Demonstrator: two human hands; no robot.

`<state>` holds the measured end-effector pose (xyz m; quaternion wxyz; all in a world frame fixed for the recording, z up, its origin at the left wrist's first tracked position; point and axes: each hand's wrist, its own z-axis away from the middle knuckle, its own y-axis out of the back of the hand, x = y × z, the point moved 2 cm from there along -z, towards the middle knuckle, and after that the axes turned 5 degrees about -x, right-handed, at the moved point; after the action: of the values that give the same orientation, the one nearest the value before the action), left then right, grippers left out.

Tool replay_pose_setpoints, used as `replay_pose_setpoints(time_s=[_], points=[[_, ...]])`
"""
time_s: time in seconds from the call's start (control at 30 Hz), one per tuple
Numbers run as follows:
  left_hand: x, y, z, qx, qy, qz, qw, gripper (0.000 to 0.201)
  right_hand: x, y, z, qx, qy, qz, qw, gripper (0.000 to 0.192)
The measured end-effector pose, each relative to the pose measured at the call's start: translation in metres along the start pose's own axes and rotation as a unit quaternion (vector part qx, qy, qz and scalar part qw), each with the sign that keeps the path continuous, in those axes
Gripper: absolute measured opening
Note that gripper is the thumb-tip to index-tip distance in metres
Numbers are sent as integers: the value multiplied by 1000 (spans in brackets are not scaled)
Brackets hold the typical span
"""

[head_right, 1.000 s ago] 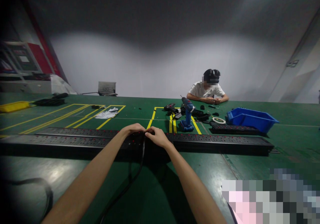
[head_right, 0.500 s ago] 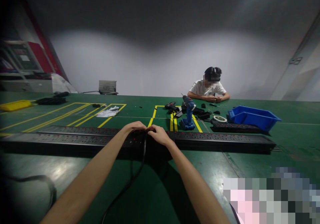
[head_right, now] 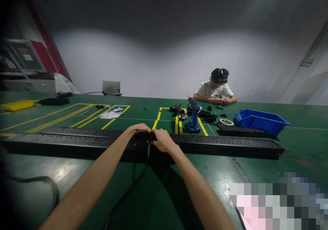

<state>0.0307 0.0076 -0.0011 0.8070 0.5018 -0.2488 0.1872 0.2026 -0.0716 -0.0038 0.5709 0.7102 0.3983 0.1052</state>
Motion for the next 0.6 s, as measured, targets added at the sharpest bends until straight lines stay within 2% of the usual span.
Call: replay_pose_setpoints(time_s=[0.13, 0.33, 0.43, 0.6], points=[[-2, -1, 0, -14, 9, 18, 1000, 22, -1, 1, 0, -3, -2, 20, 1000, 42], [-3, 0, 2, -25, -12, 39, 999, 18, -3, 2, 1, -6, -12, 18, 1000, 44], [-1, 0, 3, -28, -14, 36, 999, 24, -3, 2, 1, -7, -5, 35, 999, 45], [2, -1, 7, -25, -10, 31, 999, 28, -3, 1, 1, -16, -9, 42, 999, 35]])
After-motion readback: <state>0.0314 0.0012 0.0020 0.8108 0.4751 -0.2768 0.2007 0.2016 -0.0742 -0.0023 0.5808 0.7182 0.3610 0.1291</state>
